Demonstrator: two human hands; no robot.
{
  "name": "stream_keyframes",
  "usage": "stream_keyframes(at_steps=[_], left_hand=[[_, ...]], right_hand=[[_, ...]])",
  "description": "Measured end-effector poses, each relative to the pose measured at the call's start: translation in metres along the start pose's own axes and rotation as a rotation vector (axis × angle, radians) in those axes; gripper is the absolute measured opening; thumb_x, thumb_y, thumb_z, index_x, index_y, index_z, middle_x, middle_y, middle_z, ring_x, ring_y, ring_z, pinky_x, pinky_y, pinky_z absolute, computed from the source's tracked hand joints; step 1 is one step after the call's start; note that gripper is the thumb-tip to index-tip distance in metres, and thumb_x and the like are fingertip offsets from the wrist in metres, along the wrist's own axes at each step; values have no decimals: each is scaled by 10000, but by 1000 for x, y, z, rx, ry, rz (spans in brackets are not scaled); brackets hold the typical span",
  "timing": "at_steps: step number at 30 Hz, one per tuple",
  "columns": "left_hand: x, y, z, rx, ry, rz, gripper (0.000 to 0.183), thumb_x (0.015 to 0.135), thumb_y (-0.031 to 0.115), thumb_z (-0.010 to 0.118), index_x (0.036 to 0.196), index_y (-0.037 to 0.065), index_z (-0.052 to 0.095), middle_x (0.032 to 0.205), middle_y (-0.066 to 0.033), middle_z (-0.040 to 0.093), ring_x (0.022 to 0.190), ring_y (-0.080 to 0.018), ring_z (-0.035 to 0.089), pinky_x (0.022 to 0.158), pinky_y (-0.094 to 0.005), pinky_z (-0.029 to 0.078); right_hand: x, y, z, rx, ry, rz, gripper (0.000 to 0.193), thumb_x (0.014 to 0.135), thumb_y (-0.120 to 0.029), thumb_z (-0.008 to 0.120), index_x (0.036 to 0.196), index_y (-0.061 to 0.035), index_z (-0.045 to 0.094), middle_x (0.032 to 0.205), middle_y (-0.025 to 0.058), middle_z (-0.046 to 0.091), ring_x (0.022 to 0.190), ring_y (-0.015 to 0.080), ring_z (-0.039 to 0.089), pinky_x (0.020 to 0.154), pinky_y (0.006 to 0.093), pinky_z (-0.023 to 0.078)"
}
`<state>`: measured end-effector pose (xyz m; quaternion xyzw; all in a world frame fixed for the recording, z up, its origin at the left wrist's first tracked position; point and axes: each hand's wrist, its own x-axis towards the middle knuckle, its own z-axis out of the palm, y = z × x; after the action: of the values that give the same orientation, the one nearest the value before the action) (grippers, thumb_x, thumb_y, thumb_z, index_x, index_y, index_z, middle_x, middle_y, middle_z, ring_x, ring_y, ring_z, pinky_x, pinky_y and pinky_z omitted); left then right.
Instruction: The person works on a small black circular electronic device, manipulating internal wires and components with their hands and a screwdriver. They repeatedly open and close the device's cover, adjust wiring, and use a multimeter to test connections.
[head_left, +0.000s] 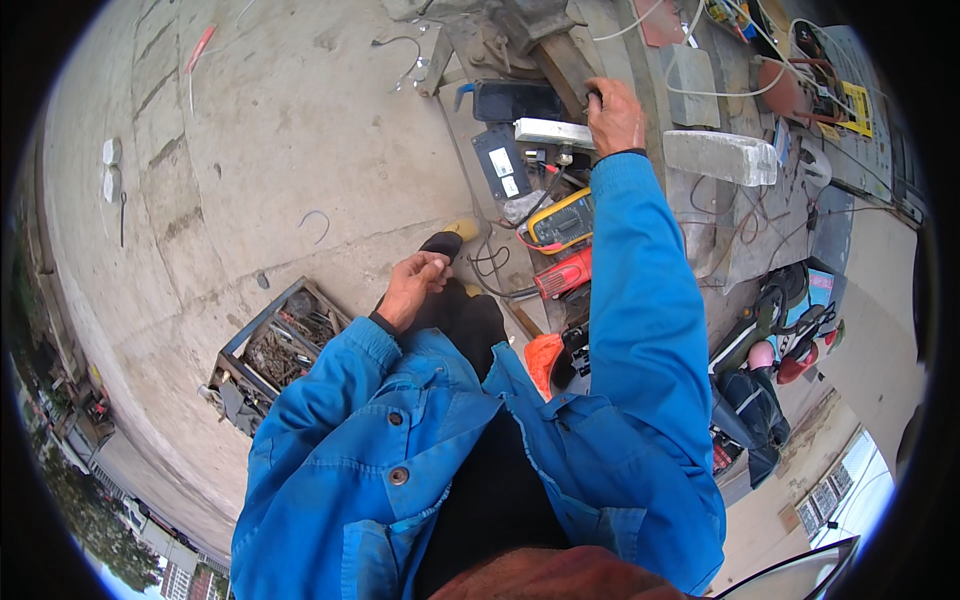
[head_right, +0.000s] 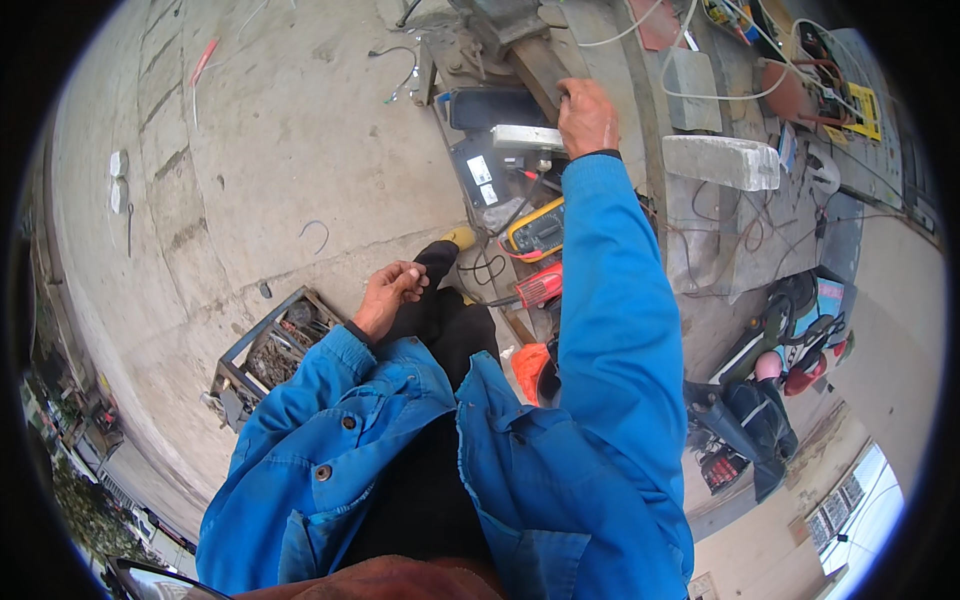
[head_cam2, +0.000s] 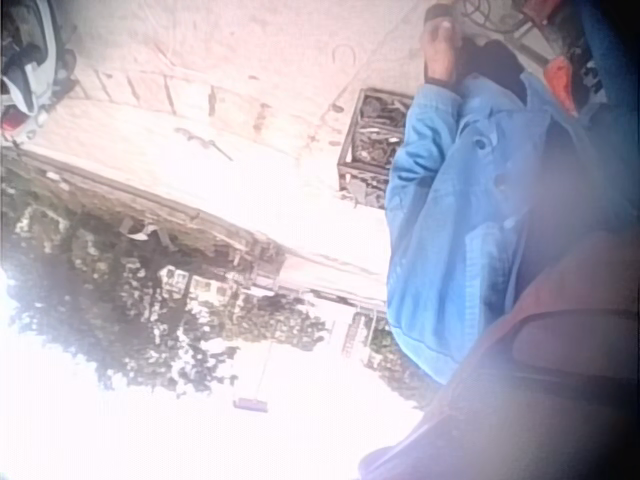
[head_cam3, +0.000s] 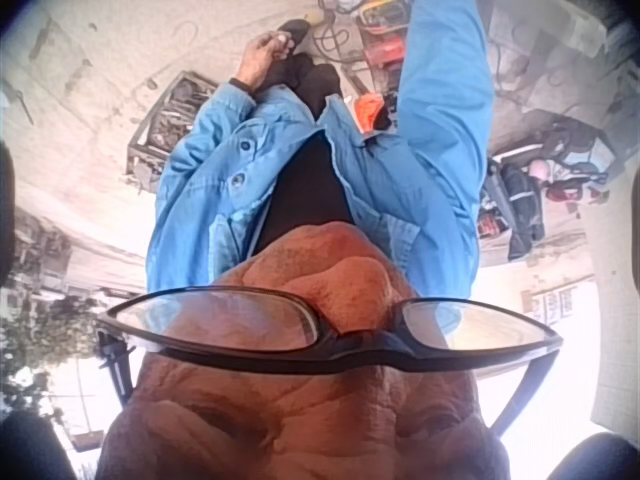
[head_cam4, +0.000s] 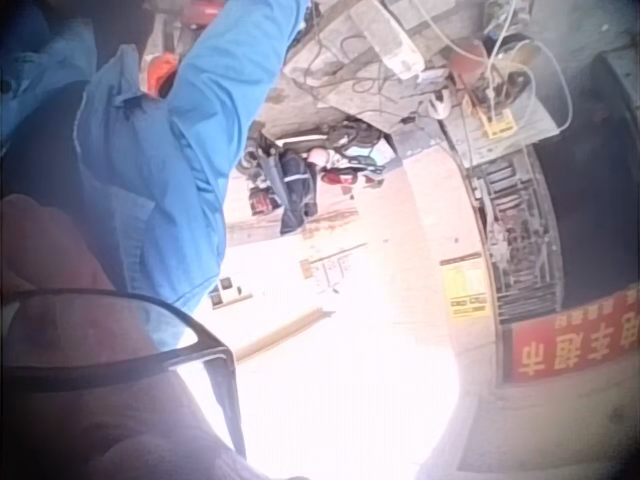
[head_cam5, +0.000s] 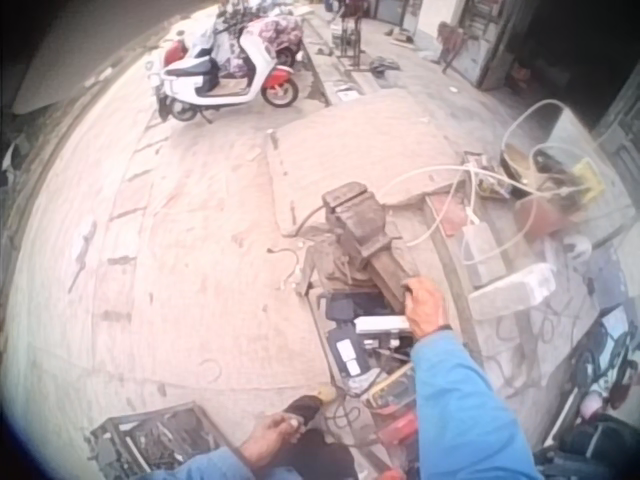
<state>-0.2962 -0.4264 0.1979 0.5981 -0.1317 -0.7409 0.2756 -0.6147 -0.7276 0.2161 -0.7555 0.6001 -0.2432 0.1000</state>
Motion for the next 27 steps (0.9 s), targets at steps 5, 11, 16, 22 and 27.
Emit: stream_keyframes(at_steps=[5, 11, 16, 22, 27], left_hand=[[2, 1, 2, -9, -4, 23, 235, 1060, 229, 646, 1171, 27, 694, 1019, -43, 725, 872, -107, 631, 806, -260, 527], [12, 6, 31, 52, -123, 10, 253, 1049, 215, 653, 1184, 5, 694, 1012, -59, 736, 857, -113, 640, 792, -258, 531], [7, -1, 89, 322, -329, 2, 272, 1059, 248, 663, 1178, 7, 706, 1027, -64, 743, 855, -113, 628, 799, -256, 527], [-31, -43, 146, 739, -662, 6, 279, 1075, 245, 639, 1225, 18, 694, 1051, -54, 732, 904, -99, 627, 831, -262, 523], [-62, -90, 178, 974, -813, -8, 259, 1081, 203, 622, 1244, 13, 688, 1064, -48, 740, 918, -90, 636, 839, -250, 517]], right_hand=[[-6, -16, -17, 221, 98, 170, 153, 913, -76, 724, 1061, -69, 758, 981, 137, 727, 900, 311, 719, 816, 395, 574], [-111, -81, -71, 942, 153, 637, 175, 996, -156, 760, 1099, -16, 741, 824, -12, 688, 720, 59, 604, 629, 230, 495], [-259, -133, -141, 1119, 272, 878, 193, 1017, -65, 706, 1193, 12, 684, 960, 32, 719, 832, 72, 639, 736, 248, 545], [-467, -155, -207, 952, 727, 1141, 166, 1011, -21, 663, 1171, 3, 699, 1019, 53, 734, 880, 97, 663, 786, 258, 552], [-619, -121, -208, 398, 1027, 1403, 187, 954, -42, 744, 1139, -15, 733, 1003, 54, 749, 826, 125, 687, 762, 296, 569]])
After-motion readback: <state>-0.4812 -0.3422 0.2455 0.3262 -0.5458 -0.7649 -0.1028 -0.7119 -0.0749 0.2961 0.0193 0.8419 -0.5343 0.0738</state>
